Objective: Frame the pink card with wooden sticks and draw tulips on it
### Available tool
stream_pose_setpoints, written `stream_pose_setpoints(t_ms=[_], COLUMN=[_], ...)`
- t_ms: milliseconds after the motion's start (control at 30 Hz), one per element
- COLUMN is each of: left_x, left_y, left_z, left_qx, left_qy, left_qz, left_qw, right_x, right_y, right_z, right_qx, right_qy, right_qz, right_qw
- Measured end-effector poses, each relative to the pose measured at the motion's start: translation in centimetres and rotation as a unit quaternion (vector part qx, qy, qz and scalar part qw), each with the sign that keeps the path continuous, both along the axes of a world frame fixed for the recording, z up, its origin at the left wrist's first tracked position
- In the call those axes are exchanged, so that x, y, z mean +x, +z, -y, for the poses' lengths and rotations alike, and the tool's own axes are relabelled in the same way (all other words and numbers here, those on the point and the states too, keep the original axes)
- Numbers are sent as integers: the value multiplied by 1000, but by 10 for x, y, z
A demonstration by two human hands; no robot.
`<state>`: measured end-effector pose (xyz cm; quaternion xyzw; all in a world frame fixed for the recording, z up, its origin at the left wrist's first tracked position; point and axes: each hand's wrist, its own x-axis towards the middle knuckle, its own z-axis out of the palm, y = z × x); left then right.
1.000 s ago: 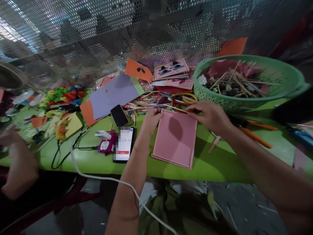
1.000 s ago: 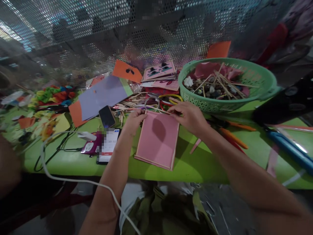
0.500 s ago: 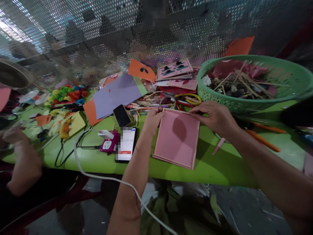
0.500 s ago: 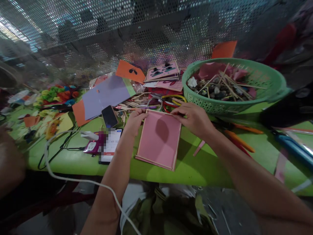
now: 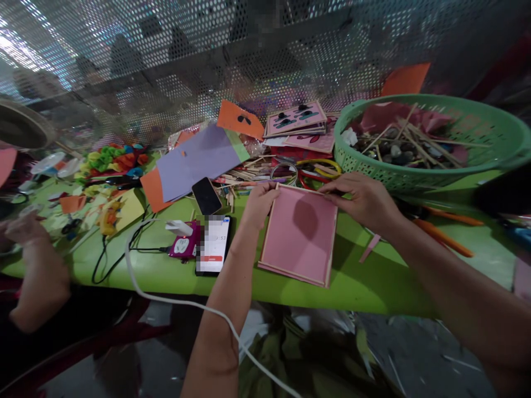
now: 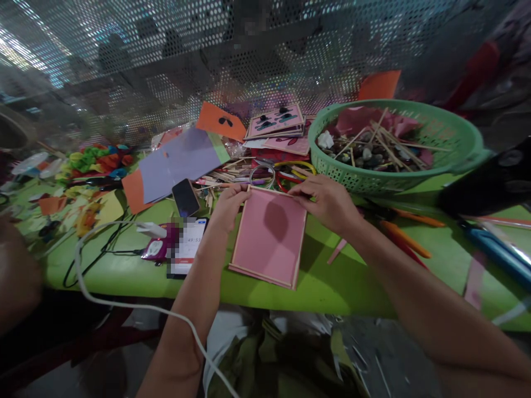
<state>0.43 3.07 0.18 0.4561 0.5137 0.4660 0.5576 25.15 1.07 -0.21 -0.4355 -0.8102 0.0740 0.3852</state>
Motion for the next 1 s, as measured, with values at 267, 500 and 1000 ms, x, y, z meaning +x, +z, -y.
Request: stream_pose_setpoints(t_ms=[267, 500, 1000], left_x=[1, 3, -5], left_y=[-2, 8, 13], left_z=[-1, 5, 1], left_qx=[1, -15, 11], left_qy=[-2, 9, 18], left_qz=[21, 45, 43], left_qw=[1000, 999, 999], right_x=[-3, -7, 4], right_y=[2, -1, 23], right_z=[3, 4, 5], right_qx=[-9, 9, -54], right_qy=[-1, -8, -63], right_qz=[4, 17, -123], right_qw=[1000, 1000, 989])
